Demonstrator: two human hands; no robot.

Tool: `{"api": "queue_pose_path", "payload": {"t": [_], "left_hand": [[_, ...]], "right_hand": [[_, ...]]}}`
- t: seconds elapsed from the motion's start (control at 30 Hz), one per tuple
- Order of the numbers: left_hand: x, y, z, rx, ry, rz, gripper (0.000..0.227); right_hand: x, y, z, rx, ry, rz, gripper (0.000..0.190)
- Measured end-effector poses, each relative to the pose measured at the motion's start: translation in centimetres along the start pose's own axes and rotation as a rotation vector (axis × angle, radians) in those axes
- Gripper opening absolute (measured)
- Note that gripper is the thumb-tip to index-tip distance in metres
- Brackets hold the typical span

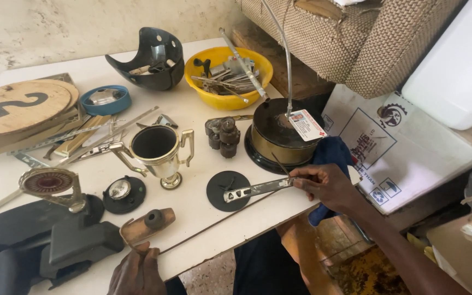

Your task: Cleaning and sorting various metal tools and components on a workbench.

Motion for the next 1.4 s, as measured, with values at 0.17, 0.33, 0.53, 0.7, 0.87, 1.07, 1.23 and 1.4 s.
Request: {"api": "queue_pose_path", "payload": {"t": [0.17, 0.33, 0.53, 0.7, 0.87, 1.07, 1.23, 1.4], "left_hand": [[2.3, 1.1, 0.5, 0.074, 0.035, 0.042, 0.016], [3.3, 1.7, 0.9, 0.095, 0.010, 0.025, 0.015], [2.8, 1.5, 1.1, 0.225, -0.195, -0.032, 0.017], [3.2, 1.7, 1.1, 0.217, -0.256, -0.030, 0.012], [2.1, 1.5, 1.1, 0.210, -0.293, -0.066, 0.014], [1.4, 1.7, 0.9, 0.234, -0.295, -0.070, 0.017], [-1.3, 0.6, 0.5, 0.128, -0.127, -0.038, 0.022], [-1.9, 0.6, 0.5, 0.143, -0.116, 0.006, 0.026]], "right_hand": [[-1.1, -0.7, 0.0, -0.040, -0.016, 0.351, 0.037], [-0.5, -0.7, -0.6, -0.069, 0.036, 0.378, 0.028], [-0.3, -0.7, -0.2, -0.099, 0.001, 0.444, 0.053], [-0.4, -1.3, -0.4, -0.001, 0.138, 0.454, 0.024], [-1.3, -1.5, 0.4, 0.020, 0.023, 0.508, 0.036], [-10.5, -5.0, 8.1, 0.384, 0.661, 0.753, 0.023], [-7.0, -10.9, 4.0, 0.208, 0.773, 0.919, 0.045], [-0.6, -12.6, -2.9, -0.153, 0.078, 1.345, 0.068]]}}
Point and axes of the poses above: each hand's wrist, its own z-axis away from the middle knuckle, its own y-axis out of the back of the hand, x = y × z, the point moved 7 cm from there along -z, towards the middle knuckle, and after that the axes turned 15 degrees about -x, right-handed, at the moved point
